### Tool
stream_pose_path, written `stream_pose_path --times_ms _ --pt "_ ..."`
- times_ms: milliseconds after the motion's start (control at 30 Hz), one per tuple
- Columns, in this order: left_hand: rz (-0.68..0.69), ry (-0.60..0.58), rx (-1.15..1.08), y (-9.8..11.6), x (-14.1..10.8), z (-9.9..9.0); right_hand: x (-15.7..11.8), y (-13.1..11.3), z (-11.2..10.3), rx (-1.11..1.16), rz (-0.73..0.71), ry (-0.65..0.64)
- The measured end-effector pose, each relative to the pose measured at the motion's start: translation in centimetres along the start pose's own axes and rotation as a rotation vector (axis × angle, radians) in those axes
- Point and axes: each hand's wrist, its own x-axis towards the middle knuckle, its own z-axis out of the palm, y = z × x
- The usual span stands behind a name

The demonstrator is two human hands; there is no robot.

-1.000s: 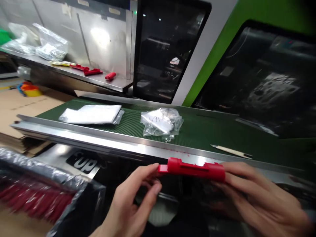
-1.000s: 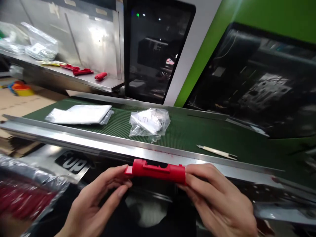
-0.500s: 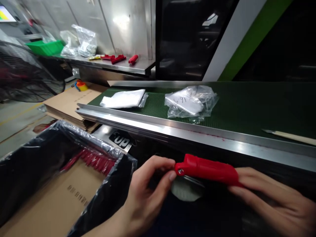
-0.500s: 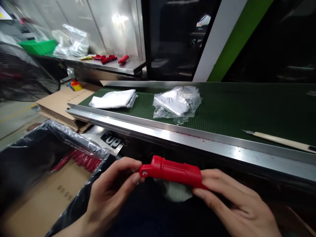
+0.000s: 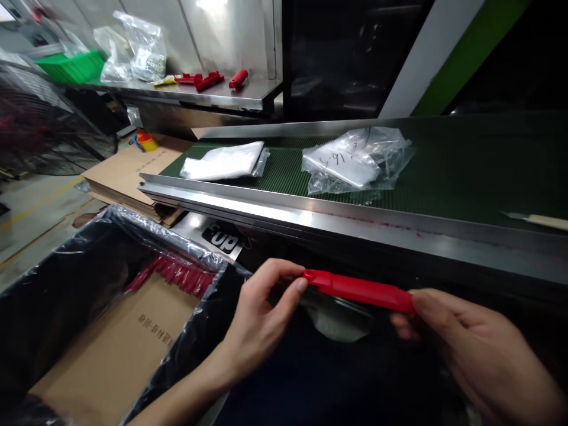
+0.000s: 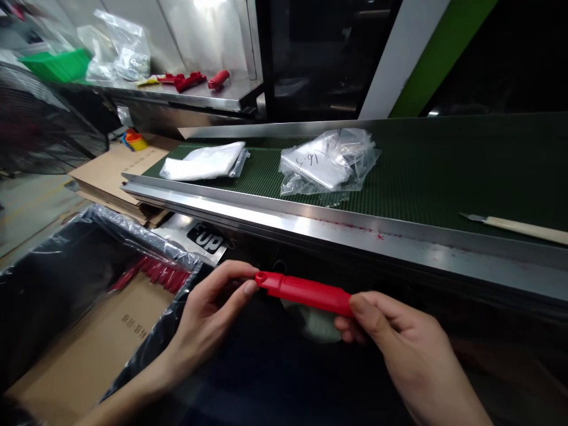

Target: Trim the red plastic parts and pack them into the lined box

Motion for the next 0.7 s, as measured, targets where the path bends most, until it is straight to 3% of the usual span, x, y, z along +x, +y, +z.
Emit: stream_pose_path --times_ms 100,167,267,367,433,500,600,700 --pt "0.227 0.082 0.225 -0.3 0.8 -0.9 0.7 -1.8 1.0 -0.100 -0.070 0.019" --pt "0.303 -0.041 0.334 0.1 1.1 -1.3 1.0 -3.0 2.1 -0.179 -0.149 0.000" --pt "0.224 -0.396 0.306 1.3 1.1 -1.1 1.1 -4.2 4.1 -0.283 -0.298 -0.092" --pt "0.068 -0.523 0.091 1.7 0.9 -0.2 1.7 -5.2 5.2 -0.400 -0.554 -0.205" --pt "0.030 -0.442 -0.004 1.2 0.6 0.3 3.3 -6.6 4.9 -0.541 -0.707 -0.163" --pt "0.042 -0.292 -0.025 0.2 0.0 0.6 6.3 -8.5 3.7 -0.695 -0.754 -0.032" --pt "0.030 -0.131 -0.048 -1.5 -1.3 0.5 12.3 -11.1 1.4 -0.861 -0.706 0.079" --pt "-0.042 -0.123 -0.118 -2.5 -2.6 0.0 18.3 -11.8 -0.1 -1.030 -0.671 0.069"
